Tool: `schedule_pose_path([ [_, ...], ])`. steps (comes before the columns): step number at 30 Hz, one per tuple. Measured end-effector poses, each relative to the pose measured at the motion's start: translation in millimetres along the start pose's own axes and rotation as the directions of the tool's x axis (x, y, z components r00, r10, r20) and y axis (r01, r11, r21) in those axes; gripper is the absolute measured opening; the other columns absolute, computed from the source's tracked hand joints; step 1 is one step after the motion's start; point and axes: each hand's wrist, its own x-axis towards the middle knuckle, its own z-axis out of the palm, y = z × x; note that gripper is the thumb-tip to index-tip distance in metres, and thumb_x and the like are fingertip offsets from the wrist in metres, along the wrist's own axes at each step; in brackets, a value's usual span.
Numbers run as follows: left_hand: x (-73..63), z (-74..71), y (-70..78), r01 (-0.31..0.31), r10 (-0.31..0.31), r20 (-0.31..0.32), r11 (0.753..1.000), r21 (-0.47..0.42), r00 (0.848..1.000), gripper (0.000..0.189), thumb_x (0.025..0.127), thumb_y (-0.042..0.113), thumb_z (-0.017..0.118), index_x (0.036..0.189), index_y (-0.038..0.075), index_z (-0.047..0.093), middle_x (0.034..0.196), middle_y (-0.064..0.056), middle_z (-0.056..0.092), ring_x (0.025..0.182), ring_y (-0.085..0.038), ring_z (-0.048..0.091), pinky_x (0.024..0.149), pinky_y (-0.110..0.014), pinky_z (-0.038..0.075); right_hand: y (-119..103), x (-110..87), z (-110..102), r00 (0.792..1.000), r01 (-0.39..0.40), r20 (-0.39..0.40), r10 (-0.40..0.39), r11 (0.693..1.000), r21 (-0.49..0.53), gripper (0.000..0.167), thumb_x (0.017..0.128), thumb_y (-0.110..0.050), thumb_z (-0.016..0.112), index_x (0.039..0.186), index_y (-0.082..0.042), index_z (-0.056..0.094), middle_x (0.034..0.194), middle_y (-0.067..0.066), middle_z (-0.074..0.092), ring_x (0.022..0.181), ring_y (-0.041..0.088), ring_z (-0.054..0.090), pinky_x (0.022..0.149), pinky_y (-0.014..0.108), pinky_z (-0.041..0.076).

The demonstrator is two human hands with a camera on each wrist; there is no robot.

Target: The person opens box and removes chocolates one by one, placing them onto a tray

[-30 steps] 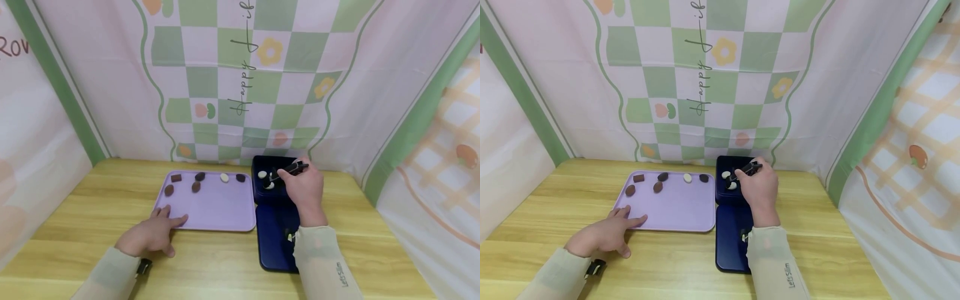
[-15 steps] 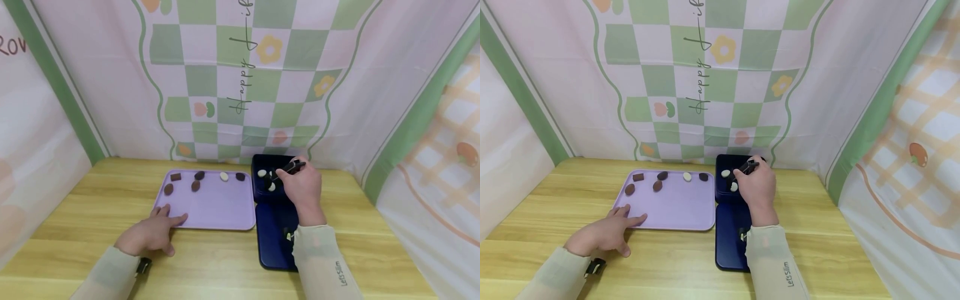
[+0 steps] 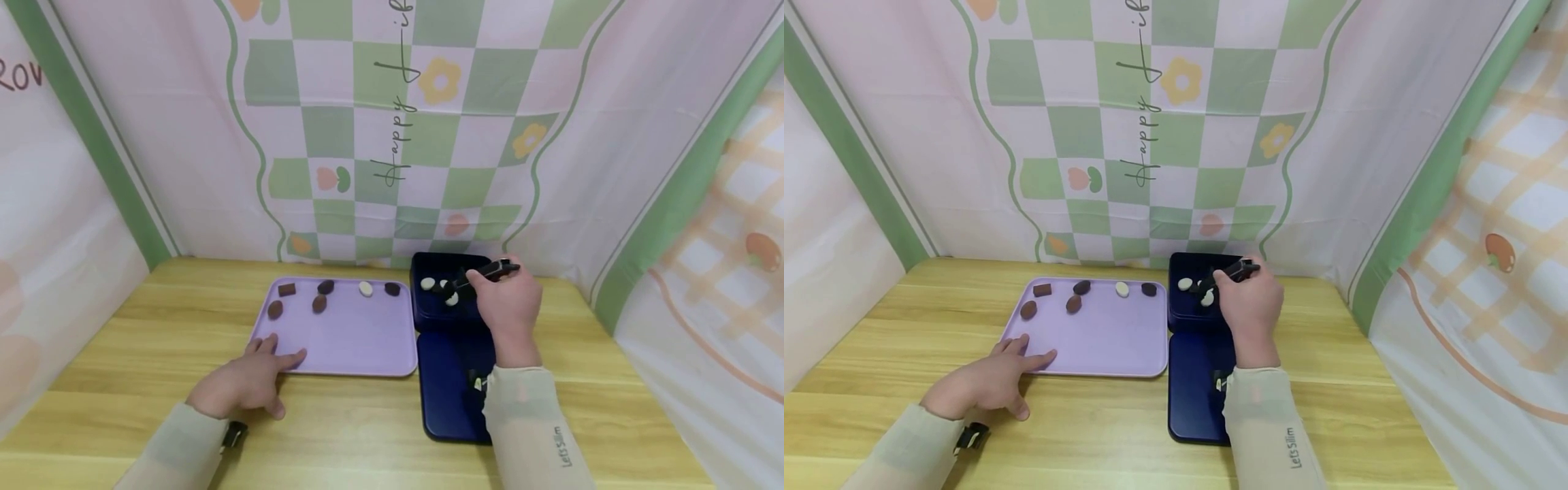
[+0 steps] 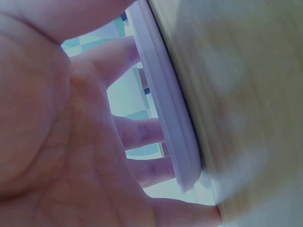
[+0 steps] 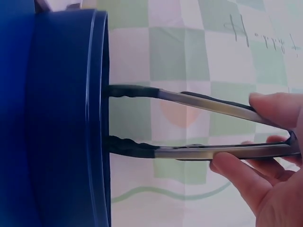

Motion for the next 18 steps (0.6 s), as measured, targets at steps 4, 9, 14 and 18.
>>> schedule_pose_path([
  [4,0.3,0.6,0.2,-0.009,0.009,-0.009,1.0,0.01,1.0,0.098,0.063,0.023,0.092,0.15,0.022,0.047,0.156,-0.037,0.01,0.139,-0.062,0.003,0.1,-0.081,0.015,6.0,4.8,-4.6,0.993,-0.066,-0.09,0.074,0.994,0.087,0.039,0.079,-0.033,0.085,0.092,-0.006,0.06,0.081,0.01,0.066,0.083,0.033,0.061,0.082,0.045,0.05],
  [9,0.2,0.9,-0.5,-0.014,0.014,-0.014,1.0,0.013,1.0,0.099,0.062,0.023,0.092,0.15,0.022,0.047,0.156,-0.038,0.01,0.139,-0.062,0.004,0.1,-0.081,0.017,6.3,6.8,-6.1,0.979,-0.096,-0.156,0.135,0.967,0.235,0.035,0.078,-0.028,0.087,0.089,-0.007,0.061,0.08,0.006,0.064,0.078,0.02,0.059,0.08,0.033,0.051],
  [14,0.4,0.7,-0.9,-0.014,0.014,-0.012,1.0,0.008,1.0,0.099,0.062,0.023,0.092,0.15,0.022,0.047,0.156,-0.038,0.01,0.139,-0.061,0.004,0.099,-0.081,0.017,-2.3,-0.3,-1.1,0.974,-0.035,-0.192,0.121,0.916,0.399,0.036,0.076,-0.025,0.089,0.092,-0.005,0.064,0.086,0.001,0.067,0.076,0.012,0.063,0.074,0.024,0.053],
  [18,0.9,0.7,-0.9,-0.014,0.014,-0.012,1.0,0.009,1.0,0.099,0.062,0.024,0.092,0.15,0.023,0.047,0.156,-0.038,0.01,0.139,-0.061,0.004,0.099,-0.081,0.017,-12.6,-8.6,4.6,0.982,0.014,-0.169,0.085,0.858,0.514,0.038,0.076,-0.022,0.089,0.095,-0.001,0.065,0.09,0.0,0.067,0.079,0.013,0.067,0.073,0.026,0.055],
])
